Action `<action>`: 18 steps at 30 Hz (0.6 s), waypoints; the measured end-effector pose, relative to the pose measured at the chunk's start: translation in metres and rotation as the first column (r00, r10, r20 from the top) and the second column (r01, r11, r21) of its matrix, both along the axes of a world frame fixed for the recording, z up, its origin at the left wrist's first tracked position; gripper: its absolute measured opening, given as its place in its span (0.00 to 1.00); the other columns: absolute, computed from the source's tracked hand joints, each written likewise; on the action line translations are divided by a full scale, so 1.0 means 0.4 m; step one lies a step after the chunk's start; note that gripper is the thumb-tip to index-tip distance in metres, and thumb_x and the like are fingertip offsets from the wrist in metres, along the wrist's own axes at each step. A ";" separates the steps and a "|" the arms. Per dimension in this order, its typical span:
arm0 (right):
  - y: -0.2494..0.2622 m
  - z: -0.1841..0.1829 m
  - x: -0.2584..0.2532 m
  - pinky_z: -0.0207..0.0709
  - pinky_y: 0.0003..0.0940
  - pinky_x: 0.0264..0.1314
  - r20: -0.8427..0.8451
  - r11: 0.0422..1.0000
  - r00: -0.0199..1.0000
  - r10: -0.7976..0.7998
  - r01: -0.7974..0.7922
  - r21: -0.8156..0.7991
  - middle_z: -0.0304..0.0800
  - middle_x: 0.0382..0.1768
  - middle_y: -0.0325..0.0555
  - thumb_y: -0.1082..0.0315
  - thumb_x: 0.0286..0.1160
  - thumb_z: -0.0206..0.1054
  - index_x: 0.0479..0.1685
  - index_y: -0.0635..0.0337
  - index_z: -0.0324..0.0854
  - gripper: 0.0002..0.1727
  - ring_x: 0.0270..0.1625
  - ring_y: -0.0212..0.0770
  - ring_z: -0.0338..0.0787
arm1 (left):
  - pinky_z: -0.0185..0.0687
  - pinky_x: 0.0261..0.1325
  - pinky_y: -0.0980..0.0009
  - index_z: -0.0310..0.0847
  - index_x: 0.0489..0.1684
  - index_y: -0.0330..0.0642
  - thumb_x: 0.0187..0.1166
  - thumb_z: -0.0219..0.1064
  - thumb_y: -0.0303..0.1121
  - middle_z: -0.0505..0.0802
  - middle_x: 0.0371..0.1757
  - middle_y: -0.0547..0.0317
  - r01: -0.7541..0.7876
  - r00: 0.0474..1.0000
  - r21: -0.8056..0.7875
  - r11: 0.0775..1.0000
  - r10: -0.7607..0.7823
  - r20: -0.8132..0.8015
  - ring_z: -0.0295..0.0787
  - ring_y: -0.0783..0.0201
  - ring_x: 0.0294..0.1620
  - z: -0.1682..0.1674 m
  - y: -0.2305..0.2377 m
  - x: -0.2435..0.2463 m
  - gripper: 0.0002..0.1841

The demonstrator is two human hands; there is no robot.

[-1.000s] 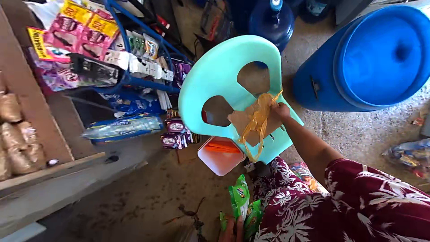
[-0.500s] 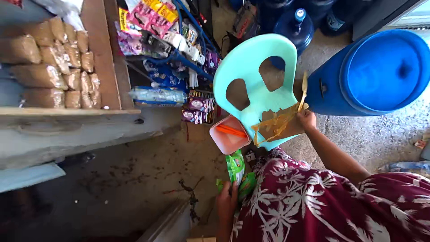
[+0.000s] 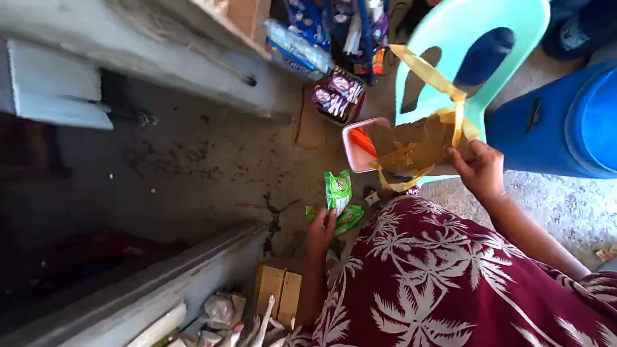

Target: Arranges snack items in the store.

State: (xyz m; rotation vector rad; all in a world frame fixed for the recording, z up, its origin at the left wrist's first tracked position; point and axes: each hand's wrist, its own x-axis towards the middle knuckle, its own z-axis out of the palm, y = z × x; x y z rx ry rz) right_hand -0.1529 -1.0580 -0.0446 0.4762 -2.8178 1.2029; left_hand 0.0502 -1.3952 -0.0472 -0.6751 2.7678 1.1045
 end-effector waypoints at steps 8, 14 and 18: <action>-0.457 -0.028 0.024 0.82 0.27 0.68 0.234 0.837 0.955 0.183 -0.026 -0.546 0.88 0.57 0.48 0.64 0.85 0.66 0.70 0.73 0.70 0.24 0.59 0.27 0.89 | 0.81 0.34 0.56 0.87 0.41 0.29 0.87 0.59 0.44 0.86 0.22 0.50 -0.296 0.953 -0.029 0.955 0.297 0.061 0.83 0.58 0.23 0.006 -0.161 0.306 0.22; -0.754 -0.088 0.050 0.87 0.43 0.54 0.607 0.892 0.721 0.334 -0.033 -0.451 0.84 0.59 0.57 0.61 0.85 0.64 0.79 0.68 0.61 0.30 0.53 0.43 0.90 | 0.81 0.34 0.53 0.85 0.41 0.28 0.88 0.58 0.42 0.85 0.21 0.49 -0.465 0.884 -0.002 0.885 0.465 0.042 0.82 0.56 0.23 0.001 -0.165 0.472 0.22; -0.758 -0.194 0.079 0.83 0.52 0.60 0.836 0.947 0.446 0.320 -0.149 -0.283 0.80 0.70 0.63 0.64 0.86 0.63 0.82 0.66 0.64 0.29 0.62 0.55 0.87 | 0.80 0.34 0.55 0.86 0.40 0.28 0.87 0.59 0.42 0.84 0.20 0.51 -0.491 0.869 0.015 0.871 0.489 0.076 0.82 0.58 0.22 -0.020 -0.143 0.499 0.21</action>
